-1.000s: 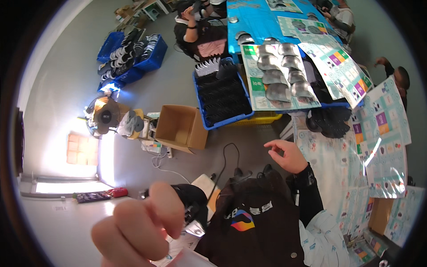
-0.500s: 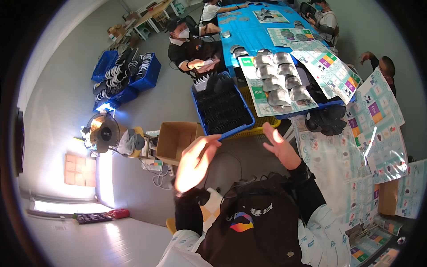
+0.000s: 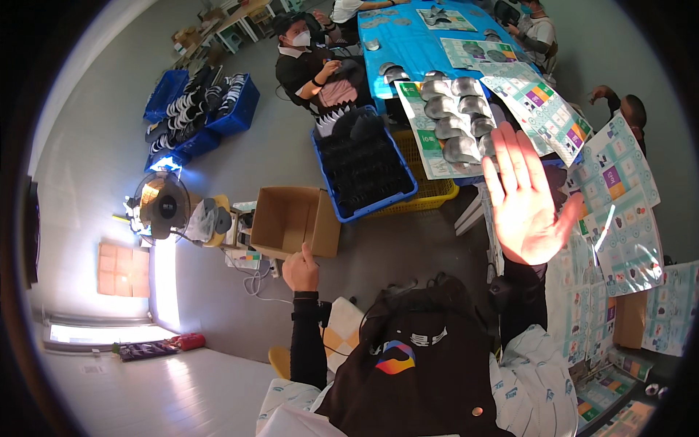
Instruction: The person is manufacturing shoes at a factory workstation, specifically using a tool to apply material to a shoe component.
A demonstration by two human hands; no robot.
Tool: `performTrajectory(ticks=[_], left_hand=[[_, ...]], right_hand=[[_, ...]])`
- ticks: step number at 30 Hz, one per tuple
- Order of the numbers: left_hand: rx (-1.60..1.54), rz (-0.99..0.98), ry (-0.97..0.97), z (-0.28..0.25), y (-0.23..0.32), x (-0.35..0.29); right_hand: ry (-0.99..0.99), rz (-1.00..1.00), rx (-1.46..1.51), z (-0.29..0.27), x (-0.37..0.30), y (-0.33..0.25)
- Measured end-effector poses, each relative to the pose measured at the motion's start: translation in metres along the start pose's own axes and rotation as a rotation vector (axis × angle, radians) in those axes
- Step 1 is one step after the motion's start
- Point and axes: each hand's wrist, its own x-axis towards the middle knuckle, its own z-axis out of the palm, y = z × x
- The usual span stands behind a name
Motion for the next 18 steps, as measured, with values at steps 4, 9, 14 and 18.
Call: performTrajectory(ticks=[4, 9, 14, 18], left_hand=[[0.007, -0.022, 0.031, 0.003, -0.001, -0.006], [0.056, 0.0, -0.047, 0.013, 0.0, -0.014], [-0.032, -0.01, -0.127, 0.029, 0.001, -0.031], [-0.106, -0.039, -0.216, 0.041, -0.003, -0.046]], right_hand=[[0.034, 0.007, 0.043, -0.003, -0.003, 0.003], [0.036, 0.03, 0.042, -0.012, -0.008, 0.002], [0.123, 0.242, -0.219, -0.029, -0.017, 0.009], [0.073, 0.571, -0.472, -0.019, -0.019, 0.015]])
